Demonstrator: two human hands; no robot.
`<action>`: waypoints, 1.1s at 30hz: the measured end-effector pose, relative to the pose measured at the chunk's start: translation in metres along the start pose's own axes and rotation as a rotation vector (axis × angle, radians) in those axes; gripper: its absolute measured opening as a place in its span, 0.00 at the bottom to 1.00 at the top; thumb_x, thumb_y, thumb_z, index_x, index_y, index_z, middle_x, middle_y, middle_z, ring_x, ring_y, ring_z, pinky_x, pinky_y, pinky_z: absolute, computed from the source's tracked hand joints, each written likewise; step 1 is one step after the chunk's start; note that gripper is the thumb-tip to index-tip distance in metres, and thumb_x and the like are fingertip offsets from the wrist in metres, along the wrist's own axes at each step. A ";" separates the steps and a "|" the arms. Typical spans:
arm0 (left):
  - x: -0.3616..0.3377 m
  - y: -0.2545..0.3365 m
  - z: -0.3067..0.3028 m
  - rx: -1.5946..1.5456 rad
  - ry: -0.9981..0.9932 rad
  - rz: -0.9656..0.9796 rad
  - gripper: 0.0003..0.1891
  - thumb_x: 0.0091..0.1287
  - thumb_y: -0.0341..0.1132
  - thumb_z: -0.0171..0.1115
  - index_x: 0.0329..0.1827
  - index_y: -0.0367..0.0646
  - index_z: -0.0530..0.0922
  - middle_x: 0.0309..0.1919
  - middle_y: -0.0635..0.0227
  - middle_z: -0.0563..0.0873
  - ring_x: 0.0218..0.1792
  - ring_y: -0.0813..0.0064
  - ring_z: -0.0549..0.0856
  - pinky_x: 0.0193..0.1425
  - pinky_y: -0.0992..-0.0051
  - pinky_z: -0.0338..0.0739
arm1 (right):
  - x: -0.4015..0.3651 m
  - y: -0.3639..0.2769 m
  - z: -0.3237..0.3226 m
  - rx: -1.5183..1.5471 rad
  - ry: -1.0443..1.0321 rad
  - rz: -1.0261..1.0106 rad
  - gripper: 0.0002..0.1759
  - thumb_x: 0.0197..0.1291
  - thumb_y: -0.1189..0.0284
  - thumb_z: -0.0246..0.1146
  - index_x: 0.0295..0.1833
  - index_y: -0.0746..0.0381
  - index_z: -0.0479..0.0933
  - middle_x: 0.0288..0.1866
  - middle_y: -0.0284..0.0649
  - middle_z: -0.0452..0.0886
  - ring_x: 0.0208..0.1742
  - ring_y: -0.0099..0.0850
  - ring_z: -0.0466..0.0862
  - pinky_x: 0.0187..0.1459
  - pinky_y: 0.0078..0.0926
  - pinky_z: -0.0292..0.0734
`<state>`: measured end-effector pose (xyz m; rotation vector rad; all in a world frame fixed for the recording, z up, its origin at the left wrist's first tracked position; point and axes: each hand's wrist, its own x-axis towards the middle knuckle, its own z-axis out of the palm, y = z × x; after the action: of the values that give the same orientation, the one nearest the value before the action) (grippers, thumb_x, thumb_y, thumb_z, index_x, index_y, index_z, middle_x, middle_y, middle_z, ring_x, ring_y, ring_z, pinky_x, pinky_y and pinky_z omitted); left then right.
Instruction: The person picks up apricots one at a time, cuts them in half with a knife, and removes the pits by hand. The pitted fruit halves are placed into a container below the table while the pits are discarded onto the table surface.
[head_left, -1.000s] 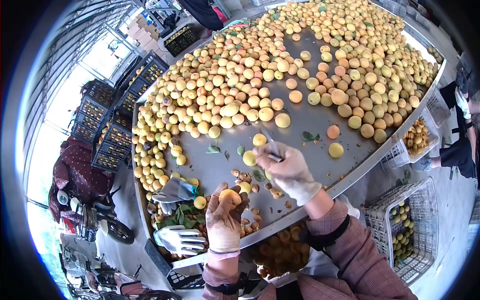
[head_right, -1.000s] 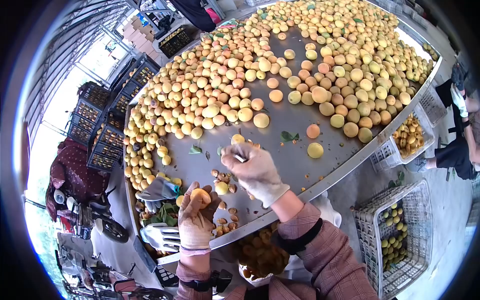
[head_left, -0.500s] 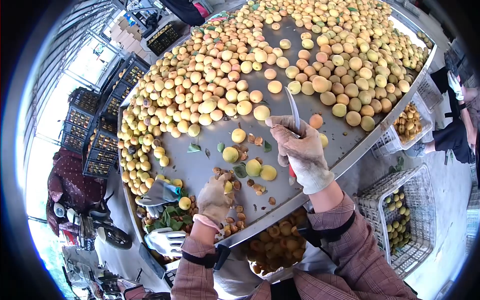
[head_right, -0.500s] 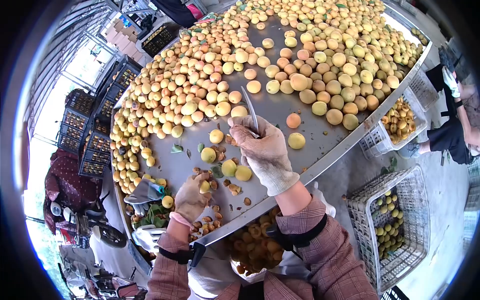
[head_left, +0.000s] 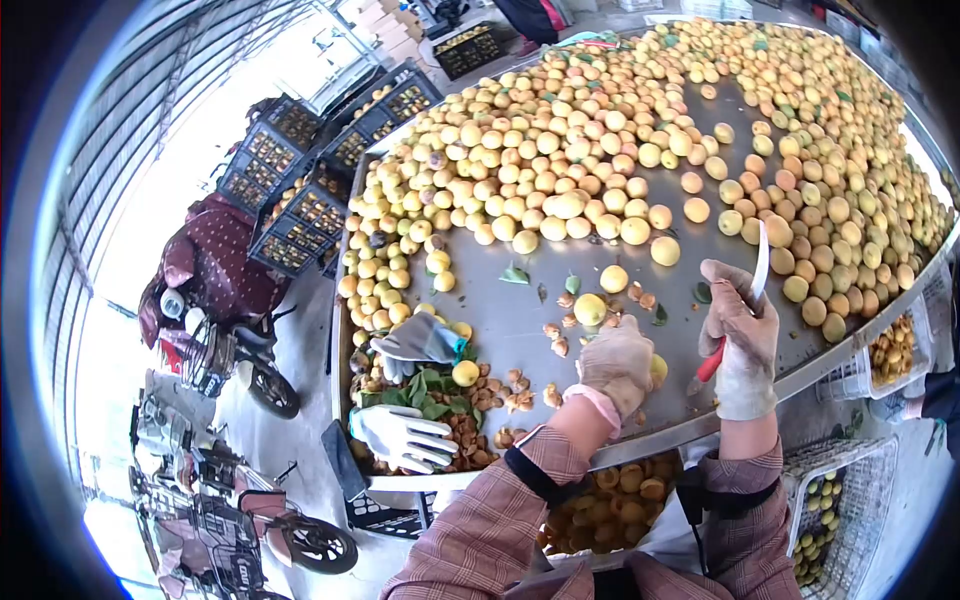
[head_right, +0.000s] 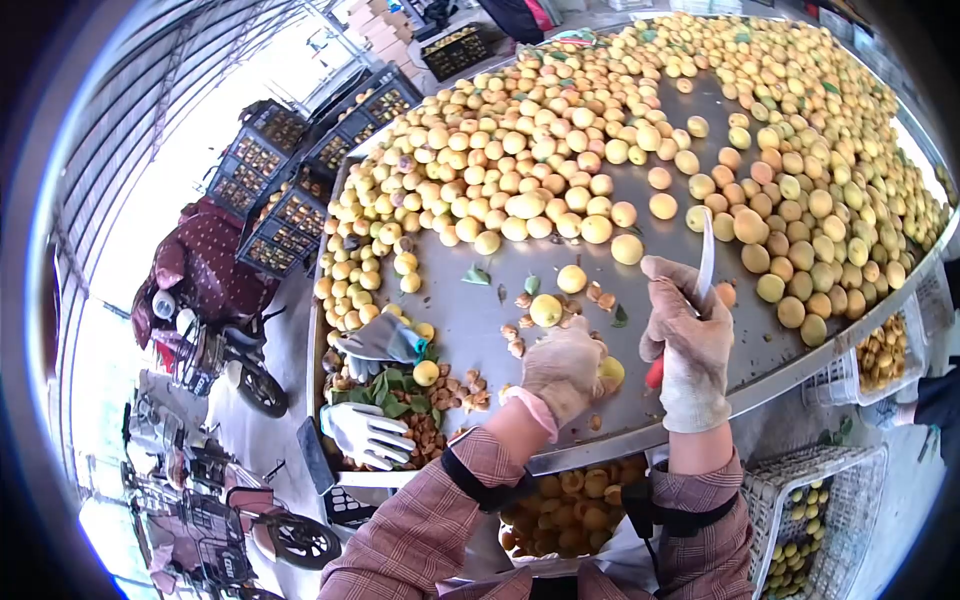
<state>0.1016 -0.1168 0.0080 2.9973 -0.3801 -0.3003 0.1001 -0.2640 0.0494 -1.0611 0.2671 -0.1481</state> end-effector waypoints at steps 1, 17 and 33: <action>-0.002 -0.001 -0.005 -0.018 -0.062 0.016 0.18 0.50 0.42 0.72 0.40 0.42 0.85 0.48 0.56 0.80 0.45 0.57 0.85 0.43 0.63 0.83 | 0.001 0.001 0.001 -0.012 -0.006 -0.005 0.11 0.63 0.73 0.63 0.49 0.66 0.80 0.15 0.25 0.68 0.11 0.16 0.64 0.14 0.15 0.58; -0.015 -0.062 0.013 -0.846 -0.305 -0.079 0.22 0.50 0.33 0.76 0.51 0.42 0.84 0.44 0.65 0.85 0.41 0.71 0.86 0.47 0.71 0.81 | 0.001 0.025 0.031 -0.033 0.004 0.004 0.11 0.63 0.69 0.64 0.48 0.63 0.80 0.15 0.24 0.63 0.13 0.15 0.59 0.15 0.15 0.54; -0.207 -0.372 -0.046 -1.222 0.515 -0.672 0.26 0.55 0.18 0.70 0.59 0.28 0.75 0.50 0.58 0.83 0.46 0.73 0.84 0.55 0.77 0.80 | 0.000 0.053 0.056 -0.154 -0.058 0.091 0.12 0.64 0.66 0.64 0.49 0.61 0.80 0.16 0.25 0.67 0.12 0.16 0.63 0.14 0.15 0.56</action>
<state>0.0022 0.2983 0.0423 1.7673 0.6450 0.1692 0.1160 -0.1918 0.0283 -1.2016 0.2774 -0.0150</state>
